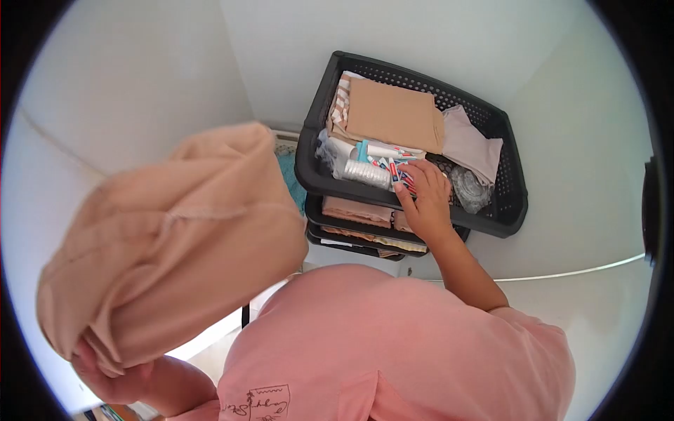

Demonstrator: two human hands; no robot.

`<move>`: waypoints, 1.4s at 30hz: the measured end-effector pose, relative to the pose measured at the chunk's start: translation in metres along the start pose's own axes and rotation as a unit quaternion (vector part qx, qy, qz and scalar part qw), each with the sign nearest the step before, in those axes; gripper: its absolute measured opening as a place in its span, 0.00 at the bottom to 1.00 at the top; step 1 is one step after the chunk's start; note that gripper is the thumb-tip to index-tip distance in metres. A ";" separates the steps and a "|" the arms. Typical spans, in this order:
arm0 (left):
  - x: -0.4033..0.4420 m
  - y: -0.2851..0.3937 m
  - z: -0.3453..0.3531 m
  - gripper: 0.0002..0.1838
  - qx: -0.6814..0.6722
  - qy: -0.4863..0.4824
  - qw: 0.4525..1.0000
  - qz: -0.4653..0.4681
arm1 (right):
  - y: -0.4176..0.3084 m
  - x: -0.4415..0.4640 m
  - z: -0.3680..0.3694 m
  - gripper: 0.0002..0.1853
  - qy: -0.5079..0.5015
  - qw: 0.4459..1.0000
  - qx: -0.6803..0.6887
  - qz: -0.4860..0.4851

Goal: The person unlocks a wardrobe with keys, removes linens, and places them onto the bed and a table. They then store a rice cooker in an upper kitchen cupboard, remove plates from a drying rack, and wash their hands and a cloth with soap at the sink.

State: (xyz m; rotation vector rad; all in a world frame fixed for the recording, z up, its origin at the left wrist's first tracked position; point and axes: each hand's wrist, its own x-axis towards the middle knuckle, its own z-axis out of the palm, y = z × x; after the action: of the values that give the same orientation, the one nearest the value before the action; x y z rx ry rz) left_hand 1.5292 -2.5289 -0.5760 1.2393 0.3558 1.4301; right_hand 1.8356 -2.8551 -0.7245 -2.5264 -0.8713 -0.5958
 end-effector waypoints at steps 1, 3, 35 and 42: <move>-0.023 0.007 -0.014 0.26 -0.081 -0.077 0.993 -0.044 | 0.004 -0.002 -0.003 0.19 0.002 0.999 0.031 -0.014; -0.066 0.020 -0.031 0.27 -0.144 -0.135 0.976 -0.092 | 0.011 -0.002 -0.005 0.19 0.000 0.997 0.073 -0.040; -0.263 0.332 -0.395 0.16 0.130 0.153 0.941 -0.271 | -0.669 -0.322 0.034 0.32 -0.565 0.358 0.444 -0.596; -0.211 0.340 -0.493 0.17 0.126 0.199 0.928 -0.290 | -0.749 -0.323 0.067 0.10 -0.633 0.350 0.388 -0.571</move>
State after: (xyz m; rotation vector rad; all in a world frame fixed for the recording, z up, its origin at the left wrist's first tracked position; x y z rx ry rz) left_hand 0.8999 -2.6058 -0.6027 0.9160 1.1188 1.1223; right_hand 1.1362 -2.4328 -0.7731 -0.5793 -2.4657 1.4891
